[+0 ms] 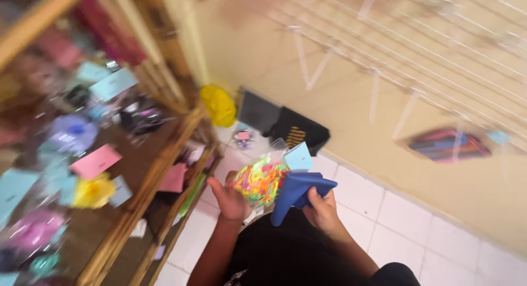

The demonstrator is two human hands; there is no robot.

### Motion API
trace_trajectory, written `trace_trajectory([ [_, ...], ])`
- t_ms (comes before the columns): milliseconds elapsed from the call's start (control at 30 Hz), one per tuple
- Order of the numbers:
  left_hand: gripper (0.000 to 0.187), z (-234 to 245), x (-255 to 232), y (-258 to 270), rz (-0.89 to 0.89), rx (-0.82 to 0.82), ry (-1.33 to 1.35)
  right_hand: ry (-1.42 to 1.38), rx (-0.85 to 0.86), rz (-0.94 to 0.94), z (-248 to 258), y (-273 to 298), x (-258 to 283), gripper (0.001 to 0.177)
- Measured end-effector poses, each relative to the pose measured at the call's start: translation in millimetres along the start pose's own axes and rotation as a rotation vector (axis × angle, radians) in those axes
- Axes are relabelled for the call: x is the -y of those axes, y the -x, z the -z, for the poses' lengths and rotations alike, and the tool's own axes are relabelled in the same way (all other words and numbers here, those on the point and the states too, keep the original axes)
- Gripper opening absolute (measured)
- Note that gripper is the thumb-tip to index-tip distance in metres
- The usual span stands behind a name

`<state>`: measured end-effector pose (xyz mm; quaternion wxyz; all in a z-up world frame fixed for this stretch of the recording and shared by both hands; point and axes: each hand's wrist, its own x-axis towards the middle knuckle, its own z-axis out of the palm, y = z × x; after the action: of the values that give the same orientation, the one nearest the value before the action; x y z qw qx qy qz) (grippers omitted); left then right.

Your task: The person hangs packaged hair accessories onto wire wall hooks, using a blue cloth to wipe a price label on each package before hanging it.

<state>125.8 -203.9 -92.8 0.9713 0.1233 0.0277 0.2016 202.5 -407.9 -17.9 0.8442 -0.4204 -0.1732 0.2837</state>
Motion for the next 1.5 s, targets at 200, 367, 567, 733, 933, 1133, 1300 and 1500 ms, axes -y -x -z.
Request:
trace_trajectory([
  [200, 0.078, -119.9, 8.4, -56.2, 0.317, 0.347, -0.468, 0.321, -0.097, 0.011, 77.0, 18.5, 66.1, 0.037],
  [367, 0.05, -179.6, 68.4, -82.1, 0.396, 0.586, -0.886, 0.49, -0.232, -0.005, 129.5, 33.6, 119.5, 0.037],
  [567, 0.027, -193.9, 186.6, -72.3, 0.091, 0.278, -0.907, 0.222, -0.246, 0.198, 160.6, 47.6, 174.1, 0.048],
  [733, 0.021, -190.5, 249.9, -50.6, 0.12, 0.159, -0.933, 0.718, -0.059, 0.22, 192.9, 80.4, 195.0, 0.041],
  [933, 0.017, -195.6, 282.1, -34.0, 0.123, 0.286, -0.883, 0.235, -0.28, 0.107, 216.6, 110.1, 196.9, 0.034],
  [1133, 0.033, -191.2, 280.7, -51.8, 0.269, 0.708, -0.879, 0.162, -0.387, 0.144, 229.1, 136.8, 197.0, 0.035],
  [1300, 0.051, -188.5, 309.8, -51.8, 0.476, 0.663, -0.704, 0.207, -0.442, 0.105, 238.2, 162.2, 200.9, 0.034],
  [1500, 0.057, -196.1, 325.2, -59.8, 0.756, 0.628, -0.278, 0.135, -0.494, 0.094, 233.9, 143.2, 223.3, 0.037],
])
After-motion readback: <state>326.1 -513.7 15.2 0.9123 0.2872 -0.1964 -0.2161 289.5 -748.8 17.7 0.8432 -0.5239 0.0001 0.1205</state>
